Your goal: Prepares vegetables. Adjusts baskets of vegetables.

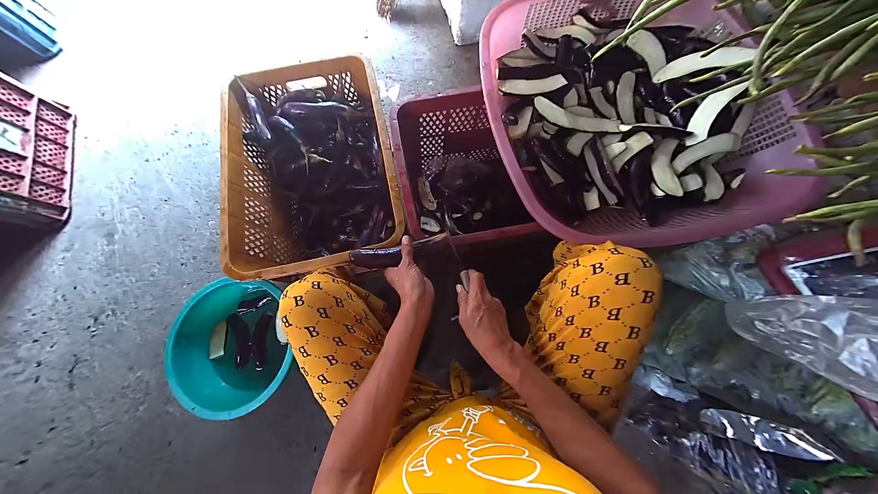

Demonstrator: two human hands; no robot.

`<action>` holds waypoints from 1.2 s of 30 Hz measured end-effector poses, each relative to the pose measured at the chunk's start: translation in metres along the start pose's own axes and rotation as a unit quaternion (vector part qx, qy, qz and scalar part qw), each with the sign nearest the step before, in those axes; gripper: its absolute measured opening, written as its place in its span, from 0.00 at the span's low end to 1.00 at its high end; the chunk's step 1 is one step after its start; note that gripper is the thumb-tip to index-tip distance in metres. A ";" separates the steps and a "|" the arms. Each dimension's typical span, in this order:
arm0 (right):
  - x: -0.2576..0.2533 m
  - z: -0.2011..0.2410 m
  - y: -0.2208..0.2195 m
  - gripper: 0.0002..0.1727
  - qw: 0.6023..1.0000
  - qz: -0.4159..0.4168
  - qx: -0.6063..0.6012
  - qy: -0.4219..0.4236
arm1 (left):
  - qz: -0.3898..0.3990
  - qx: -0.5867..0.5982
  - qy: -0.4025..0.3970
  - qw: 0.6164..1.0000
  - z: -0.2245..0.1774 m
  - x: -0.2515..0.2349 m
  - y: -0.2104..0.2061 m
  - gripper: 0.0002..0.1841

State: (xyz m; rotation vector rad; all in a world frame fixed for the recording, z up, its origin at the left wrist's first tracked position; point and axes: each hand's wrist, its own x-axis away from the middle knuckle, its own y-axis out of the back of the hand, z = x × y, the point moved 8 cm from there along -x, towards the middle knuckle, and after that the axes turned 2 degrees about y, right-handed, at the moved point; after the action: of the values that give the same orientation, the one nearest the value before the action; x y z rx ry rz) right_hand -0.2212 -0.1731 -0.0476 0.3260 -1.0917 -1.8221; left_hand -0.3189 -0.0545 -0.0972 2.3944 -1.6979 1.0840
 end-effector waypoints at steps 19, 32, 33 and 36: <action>-0.030 0.012 0.016 0.23 0.953 0.240 0.136 -0.123 | 0.029 -0.025 -0.012 0.999 0.004 -0.001 -0.007 0.54; -0.071 -0.009 -0.013 0.24 0.953 0.274 -0.058 -0.118 | 0.007 -0.054 0.026 0.998 -0.003 -0.005 -0.007 0.30; -0.074 -0.012 -0.016 0.25 0.949 0.275 -0.093 -0.121 | 0.009 -0.047 0.034 0.998 -0.009 -0.005 -0.008 0.28; -0.079 -0.016 -0.027 0.25 0.933 0.257 -0.213 -0.133 | 0.048 0.010 0.064 0.997 -0.035 -0.006 -0.021 0.14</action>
State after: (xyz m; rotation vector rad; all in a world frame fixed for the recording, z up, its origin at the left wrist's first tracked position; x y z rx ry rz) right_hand -0.1871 -0.1118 -0.0963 -0.4412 -0.8217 -1.5883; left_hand -0.3204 -0.0280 -0.0661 2.2206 -1.7842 1.2430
